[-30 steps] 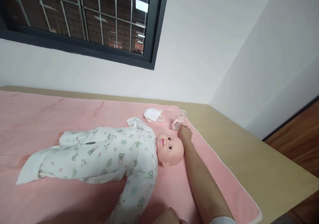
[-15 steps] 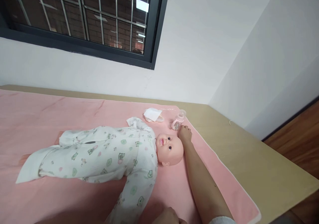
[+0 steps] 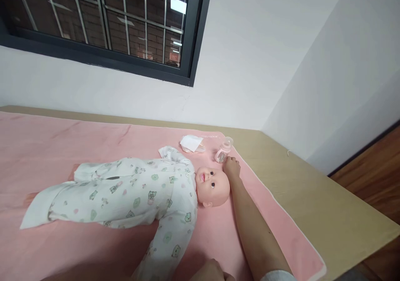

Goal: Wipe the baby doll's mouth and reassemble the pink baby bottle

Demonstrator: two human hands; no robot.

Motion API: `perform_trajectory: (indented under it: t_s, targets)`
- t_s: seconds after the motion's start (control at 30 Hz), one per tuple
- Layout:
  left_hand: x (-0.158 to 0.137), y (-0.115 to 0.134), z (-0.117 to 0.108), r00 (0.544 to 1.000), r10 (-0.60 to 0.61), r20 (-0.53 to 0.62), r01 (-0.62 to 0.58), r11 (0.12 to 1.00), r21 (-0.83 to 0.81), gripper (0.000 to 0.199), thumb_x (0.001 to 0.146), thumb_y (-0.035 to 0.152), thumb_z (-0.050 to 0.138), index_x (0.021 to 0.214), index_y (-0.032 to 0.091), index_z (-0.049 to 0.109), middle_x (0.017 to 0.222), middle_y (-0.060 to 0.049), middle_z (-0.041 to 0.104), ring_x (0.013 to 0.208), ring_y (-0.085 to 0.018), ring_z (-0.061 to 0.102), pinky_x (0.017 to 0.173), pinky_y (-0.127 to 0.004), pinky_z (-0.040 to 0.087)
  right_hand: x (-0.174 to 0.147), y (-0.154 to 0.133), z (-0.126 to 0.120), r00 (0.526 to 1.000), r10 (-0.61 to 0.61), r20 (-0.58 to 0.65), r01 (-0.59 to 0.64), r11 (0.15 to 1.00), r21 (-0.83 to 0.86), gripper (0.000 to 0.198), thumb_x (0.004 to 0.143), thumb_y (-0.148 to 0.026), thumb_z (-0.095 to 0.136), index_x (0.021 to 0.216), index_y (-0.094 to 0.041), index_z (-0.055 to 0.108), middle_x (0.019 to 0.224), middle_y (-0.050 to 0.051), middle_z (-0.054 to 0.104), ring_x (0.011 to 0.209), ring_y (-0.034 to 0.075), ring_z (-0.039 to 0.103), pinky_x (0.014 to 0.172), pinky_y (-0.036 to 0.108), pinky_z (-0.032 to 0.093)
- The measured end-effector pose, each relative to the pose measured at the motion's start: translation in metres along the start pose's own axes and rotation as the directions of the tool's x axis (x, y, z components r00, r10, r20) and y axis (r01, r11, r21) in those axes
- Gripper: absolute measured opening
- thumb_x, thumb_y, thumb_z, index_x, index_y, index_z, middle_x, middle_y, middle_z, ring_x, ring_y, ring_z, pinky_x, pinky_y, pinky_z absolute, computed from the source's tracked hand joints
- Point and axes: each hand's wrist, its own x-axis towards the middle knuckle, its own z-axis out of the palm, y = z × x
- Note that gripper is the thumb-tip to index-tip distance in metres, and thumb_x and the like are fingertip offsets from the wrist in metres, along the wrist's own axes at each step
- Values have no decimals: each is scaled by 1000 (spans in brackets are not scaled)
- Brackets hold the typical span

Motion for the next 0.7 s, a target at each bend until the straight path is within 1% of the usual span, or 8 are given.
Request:
perform_trajectory:
  t_s: [0.07,0.17,0.27,0.33,0.47,0.6,0.7]
  targets:
    - [1,1,6,998,-42,-46,42,999,5,34,80,-9,49,61,15,63,50,5,53,44,-6,44,51,-20,27,1,0,1,1000,1,0,-1,1000,2,44,97,-13,31,134,-11,56,138,18,55,129,30,50,102,36,38]
    - [-1,2,13,995,-61,-85,61,998,1,35,78,-10,47,58,15,60,45,8,48,39,-4,35,51,-20,25,2,1,2,1000,4,1,-4,1000,4,44,97,-13,32,133,-11,56,137,19,56,128,30,50,101,36,39]
    - [-3,0,17,998,-48,-40,47,999,-11,35,77,-10,46,62,16,62,47,7,50,40,-6,37,51,-20,26,3,2,3,1000,8,-1,-8,1000,11,43,96,-13,35,133,-11,57,136,19,56,128,29,51,101,35,39]
    - [-3,-1,18,999,-41,-10,41,999,-23,32,75,-10,49,64,17,63,48,5,53,40,-7,40,49,-21,28,4,3,4,1000,8,-3,-8,1000,20,42,96,-13,37,133,-12,57,136,19,56,127,29,52,100,35,40]
    - [1,-2,20,999,-33,4,34,998,-47,29,68,-9,55,66,18,64,49,2,56,42,-11,44,47,-23,30,4,5,5,1000,12,-8,-12,999,43,42,96,-15,38,134,-15,56,137,17,56,126,29,52,99,34,41]
    - [2,-1,21,999,-47,10,48,997,-66,32,70,-8,51,71,20,67,54,2,59,46,-12,49,50,-24,32,4,5,4,1000,20,-9,-20,998,60,42,97,-16,36,134,-15,57,137,17,57,126,29,52,99,35,41]
    - [2,0,23,997,-76,20,77,994,-73,34,71,-8,49,72,20,68,54,3,58,43,-10,45,50,-23,32,3,4,3,1000,21,-8,-21,997,71,43,96,-14,38,135,-15,57,138,16,57,127,29,52,100,34,40]
